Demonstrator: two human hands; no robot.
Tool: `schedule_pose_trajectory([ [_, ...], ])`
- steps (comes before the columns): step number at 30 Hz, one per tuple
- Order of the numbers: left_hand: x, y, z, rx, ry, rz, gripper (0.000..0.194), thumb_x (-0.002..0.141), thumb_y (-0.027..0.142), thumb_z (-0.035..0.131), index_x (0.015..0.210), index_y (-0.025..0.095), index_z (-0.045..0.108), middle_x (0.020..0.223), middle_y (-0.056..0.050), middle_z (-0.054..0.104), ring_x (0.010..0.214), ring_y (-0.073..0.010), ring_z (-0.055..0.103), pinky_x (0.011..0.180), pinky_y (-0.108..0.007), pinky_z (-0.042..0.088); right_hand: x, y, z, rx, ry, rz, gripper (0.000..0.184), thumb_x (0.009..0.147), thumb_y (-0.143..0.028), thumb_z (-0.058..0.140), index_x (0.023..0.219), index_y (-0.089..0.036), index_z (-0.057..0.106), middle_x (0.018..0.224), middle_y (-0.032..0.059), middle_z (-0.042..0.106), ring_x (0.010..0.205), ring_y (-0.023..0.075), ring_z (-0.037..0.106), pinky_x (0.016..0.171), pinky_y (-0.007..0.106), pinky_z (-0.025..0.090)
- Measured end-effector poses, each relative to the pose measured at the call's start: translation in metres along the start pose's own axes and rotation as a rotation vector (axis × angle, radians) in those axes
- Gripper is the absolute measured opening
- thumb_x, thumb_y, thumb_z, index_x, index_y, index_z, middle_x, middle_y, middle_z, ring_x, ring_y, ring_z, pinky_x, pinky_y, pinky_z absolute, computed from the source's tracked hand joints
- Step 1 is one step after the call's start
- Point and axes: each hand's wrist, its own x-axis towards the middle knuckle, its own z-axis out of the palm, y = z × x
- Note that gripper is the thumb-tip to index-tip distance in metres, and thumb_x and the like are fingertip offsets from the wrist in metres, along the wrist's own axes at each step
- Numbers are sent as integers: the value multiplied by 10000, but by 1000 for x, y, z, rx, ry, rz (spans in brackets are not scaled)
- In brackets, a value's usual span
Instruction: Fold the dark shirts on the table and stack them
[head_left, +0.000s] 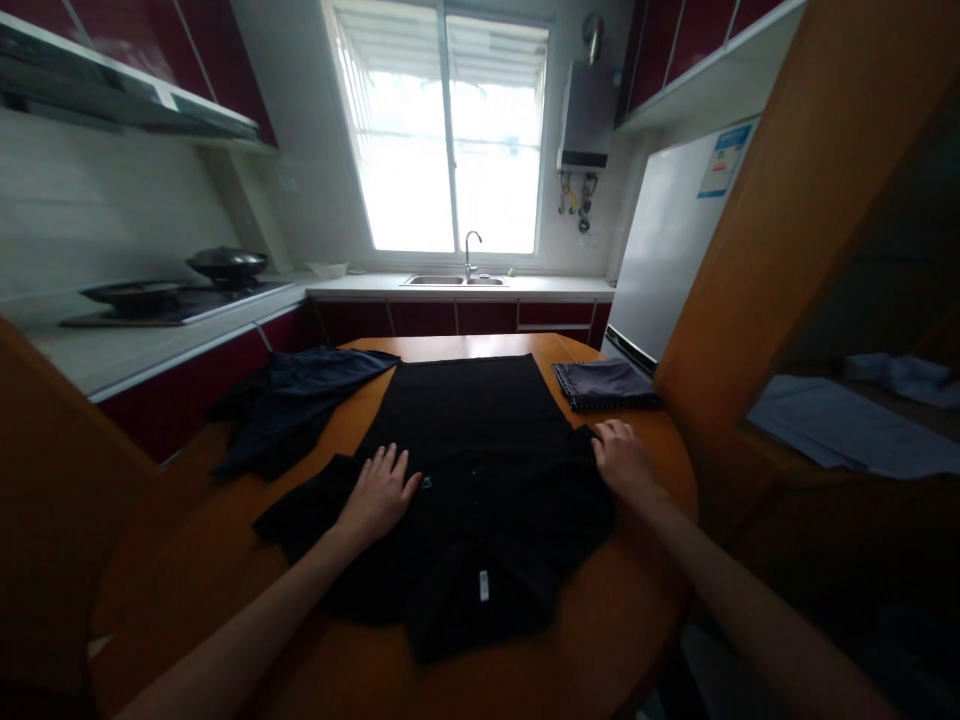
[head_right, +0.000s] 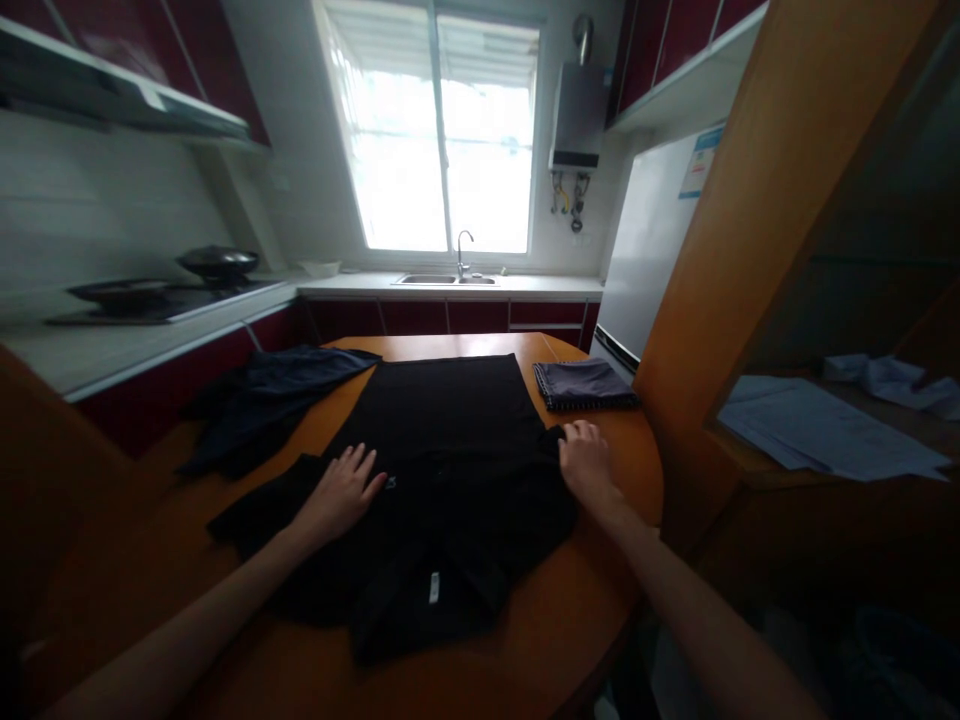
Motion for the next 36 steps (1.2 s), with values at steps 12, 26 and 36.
schedule_pose_trajectory([
  [12, -26, 37, -1, -138, -182, 263, 660, 1024, 549, 283, 1575, 186, 308, 1644, -61, 207, 1529, -254, 169, 1225, -469, 159, -35, -78, 48, 63, -360, -305, 740, 1003, -525, 309, 1557, -36, 290, 1642, 164, 199, 1529, 269, 154, 1231, 450, 111],
  [26, 56, 61, 9, -101, -155, 95, 599, 1037, 472, 268, 1545, 170, 365, 1631, -122, 260, 1516, -316, 207, 1181, -540, 210, 27, -135, 78, 80, -388, -325, 696, 1002, -485, 297, 1566, -77, 282, 1651, 142, 192, 1534, 239, 126, 1221, 435, 110],
  [36, 77, 27, 15, -93, -174, -47, 715, 1021, 471, 255, 1543, -17, 278, 1618, -262, 193, 1516, -368, 164, 1182, -527, 198, 79, -104, 92, 12, -327, -143, 708, 1019, -416, 248, 1546, 55, 217, 1634, 260, 142, 1530, 323, 101, 1205, 489, 104],
])
